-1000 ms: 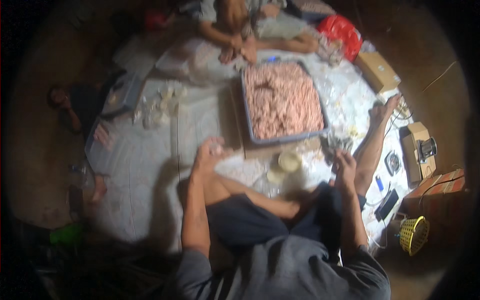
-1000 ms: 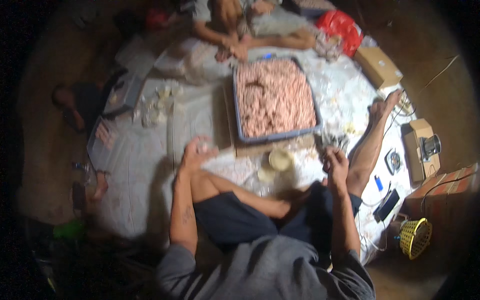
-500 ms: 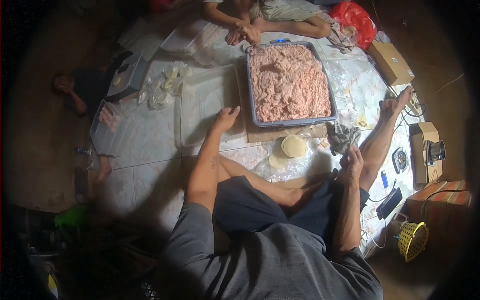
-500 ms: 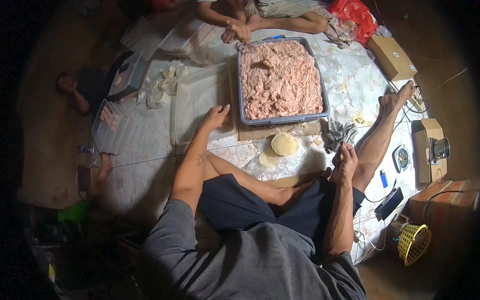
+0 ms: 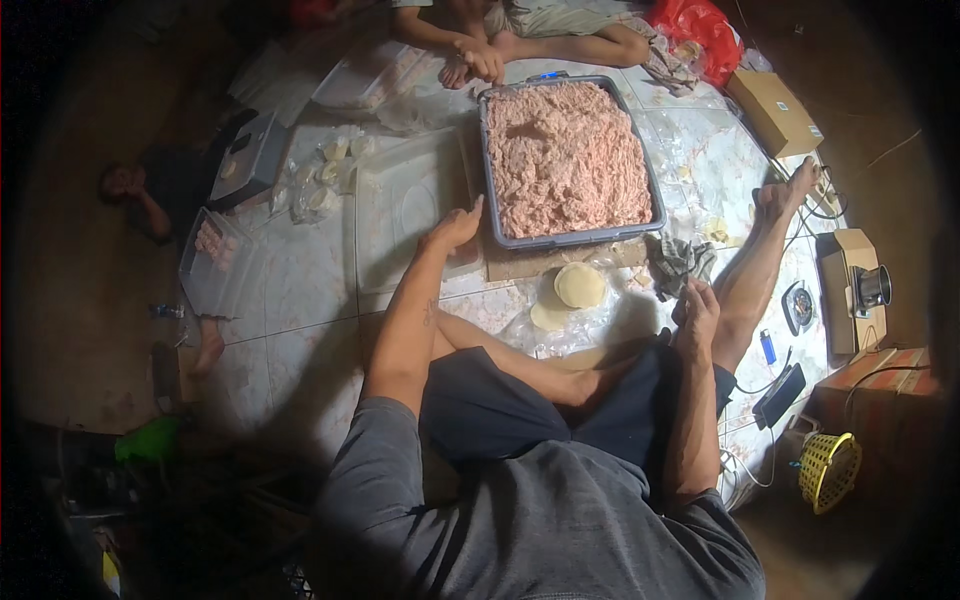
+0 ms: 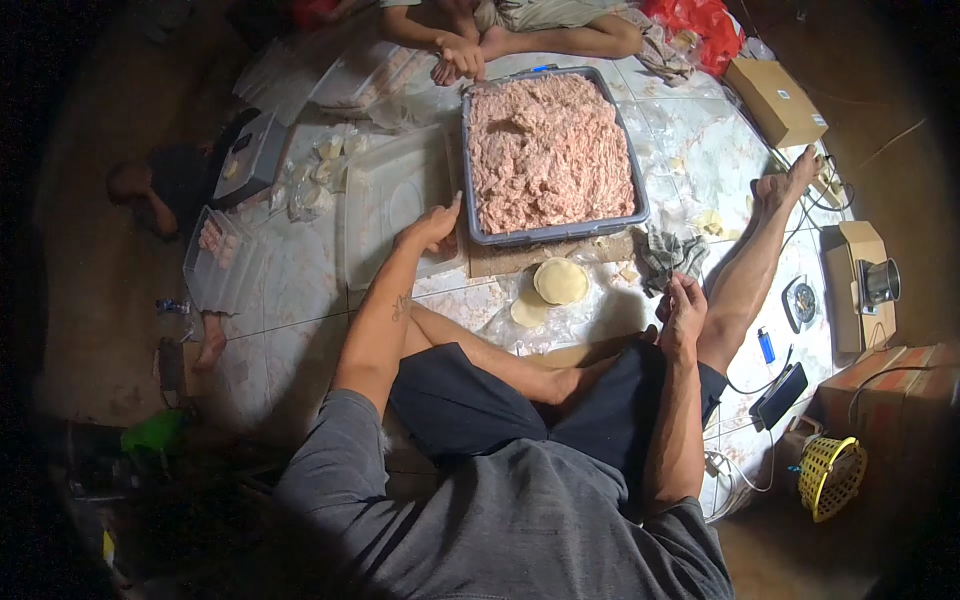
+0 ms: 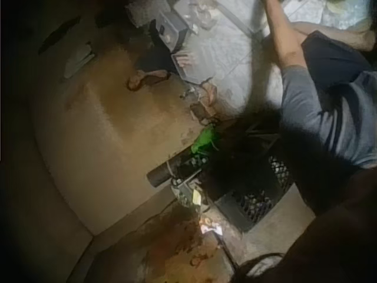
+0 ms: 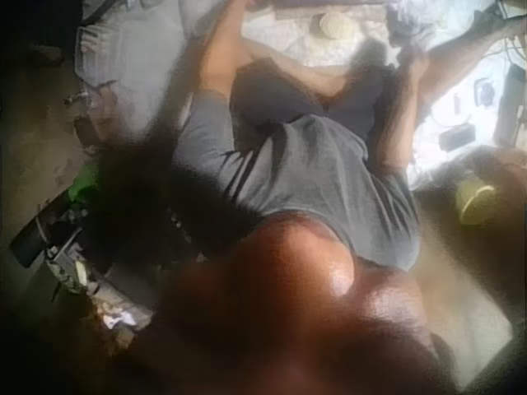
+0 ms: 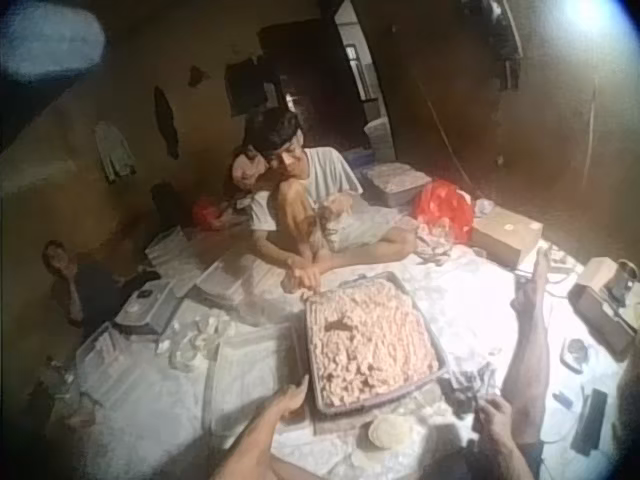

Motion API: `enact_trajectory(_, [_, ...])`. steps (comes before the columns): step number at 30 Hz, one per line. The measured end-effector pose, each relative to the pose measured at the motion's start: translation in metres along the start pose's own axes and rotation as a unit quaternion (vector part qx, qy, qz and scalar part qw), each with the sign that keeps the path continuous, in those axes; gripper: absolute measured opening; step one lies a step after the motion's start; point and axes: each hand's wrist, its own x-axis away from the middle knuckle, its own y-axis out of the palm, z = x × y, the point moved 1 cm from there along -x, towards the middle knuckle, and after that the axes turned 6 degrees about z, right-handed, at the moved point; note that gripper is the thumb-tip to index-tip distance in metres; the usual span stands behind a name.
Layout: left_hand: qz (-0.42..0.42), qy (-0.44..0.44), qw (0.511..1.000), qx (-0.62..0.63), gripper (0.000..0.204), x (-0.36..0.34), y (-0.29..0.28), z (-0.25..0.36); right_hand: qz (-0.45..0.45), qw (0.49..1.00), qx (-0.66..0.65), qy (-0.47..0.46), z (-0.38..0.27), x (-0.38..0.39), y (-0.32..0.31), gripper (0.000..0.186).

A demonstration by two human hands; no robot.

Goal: The person prepares food items by hand while sitting on the floor, using a spoon to scoop meat paste from a large container and placing it onto small rounds of dough.

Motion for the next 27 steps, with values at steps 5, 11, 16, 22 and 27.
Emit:
enact_trajectory(5, [0.015, -0.018, 0.996, 0.086, 0.11, 0.0, -0.011, -0.032, -0.024, 1.0, -0.003, -0.001, 0.004, 0.002, 0.016, 0.011])
enact_trajectory(11, [0.233, 0.126, 0.964, -0.02, 0.078, 0.027, -0.011, -0.037, -0.012, 0.999, 0.008, -0.045, 0.003, 0.002, 0.009, 0.012])
enact_trajectory(16, [0.227, 0.32, 0.872, 0.292, 0.014, 0.13, 0.061, -0.018, -0.05, 0.918, 0.3, -0.253, -0.034, 0.02, 0.037, 0.023])
enact_trajectory(22, [0.296, 0.38, 0.876, -0.004, 0.028, 0.102, 0.204, -0.05, -0.121, 0.561, 0.598, -0.559, -0.095, 0.037, 0.179, 0.008])
enact_trajectory(27, [0.218, 0.401, 0.889, -0.021, 0.026, 0.1, 0.197, -0.022, -0.195, 0.366, 0.75, -0.515, -0.012, -0.021, 0.163, 0.052])
